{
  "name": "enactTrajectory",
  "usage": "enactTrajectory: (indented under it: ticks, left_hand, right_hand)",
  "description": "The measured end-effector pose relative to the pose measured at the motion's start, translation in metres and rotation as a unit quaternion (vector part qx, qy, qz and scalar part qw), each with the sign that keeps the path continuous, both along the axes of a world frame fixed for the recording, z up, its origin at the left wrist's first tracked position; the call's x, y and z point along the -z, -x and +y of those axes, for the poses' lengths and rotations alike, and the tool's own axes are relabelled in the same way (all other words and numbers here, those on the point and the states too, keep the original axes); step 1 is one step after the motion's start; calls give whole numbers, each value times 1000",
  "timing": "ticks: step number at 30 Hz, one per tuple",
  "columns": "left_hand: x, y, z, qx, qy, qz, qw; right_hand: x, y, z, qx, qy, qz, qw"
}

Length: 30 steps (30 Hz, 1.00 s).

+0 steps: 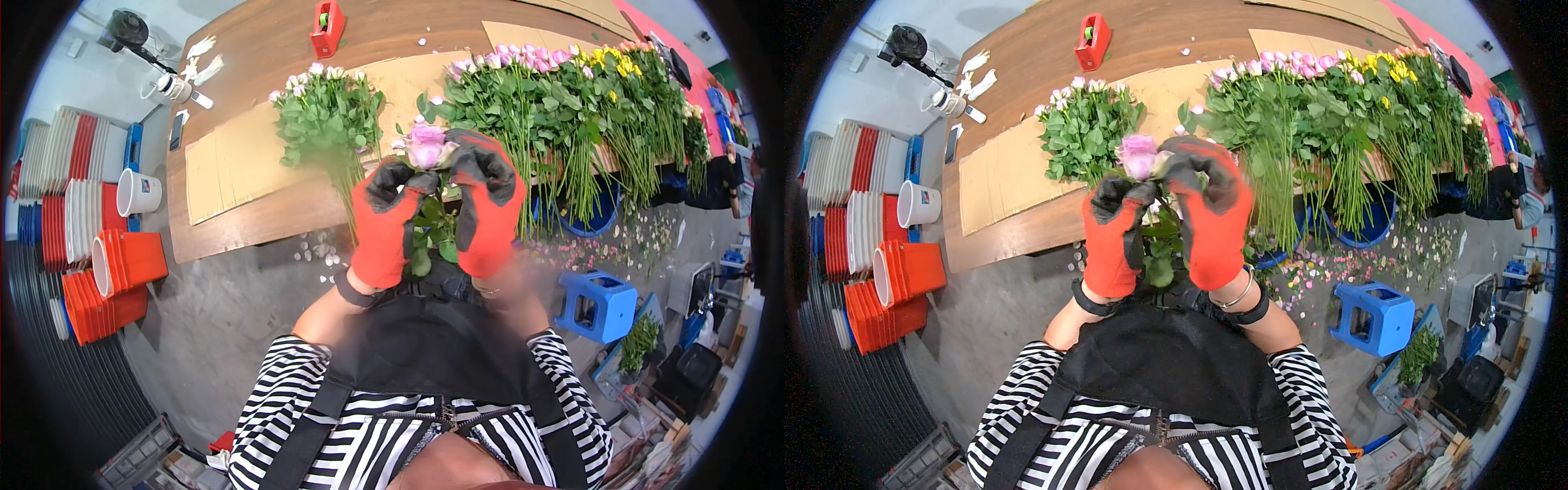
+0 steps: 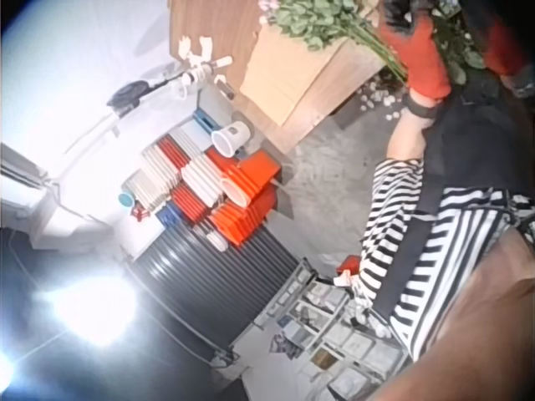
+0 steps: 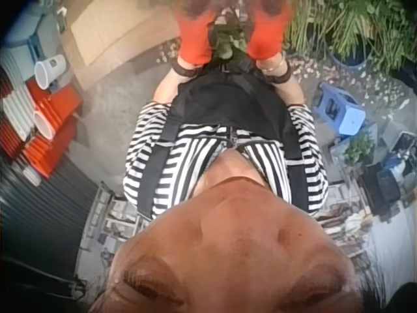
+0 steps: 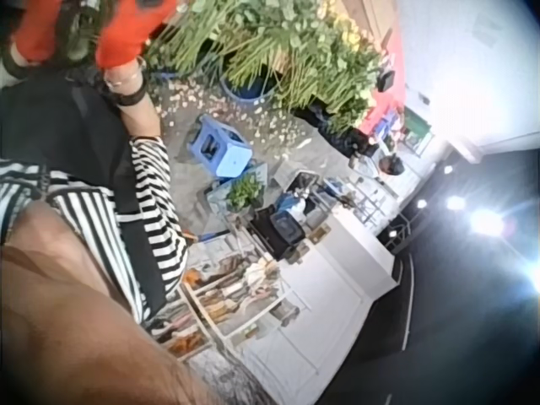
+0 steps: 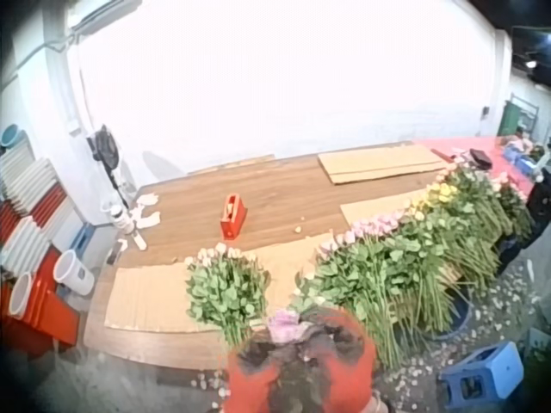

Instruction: The person is preparing roses, stripping leaves and damaged petals, and trimming stems with clippers.

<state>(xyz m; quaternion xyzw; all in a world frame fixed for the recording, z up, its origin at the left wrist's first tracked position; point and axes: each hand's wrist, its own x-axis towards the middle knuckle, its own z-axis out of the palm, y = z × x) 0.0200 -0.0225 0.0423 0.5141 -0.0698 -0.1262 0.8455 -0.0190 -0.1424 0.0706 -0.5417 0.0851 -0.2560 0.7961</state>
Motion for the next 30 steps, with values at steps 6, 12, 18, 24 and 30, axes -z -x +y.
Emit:
enactTrajectory:
  ticks: [6,12,18,24,30]
  left_hand:
    - [-15,1,0,-33,-45,-35,998]
    - [-18,5,1,-107,-292,-272,911]
    - [-18,5,1,-124,-316,-298,892]
    - [-20,6,-3,-10,-83,-44,996]
    - [-11,-3,6,-12,-81,-19,996]
  right_hand:
    - [-14,1,-12,75,94,12,993]
    - [-25,9,-11,81,394,28,915]
    - [-32,13,-6,153,498,9,854]
    - [-9,10,-7,162,427,-45,889]
    - [-5,9,-35,55,357,-111,926]
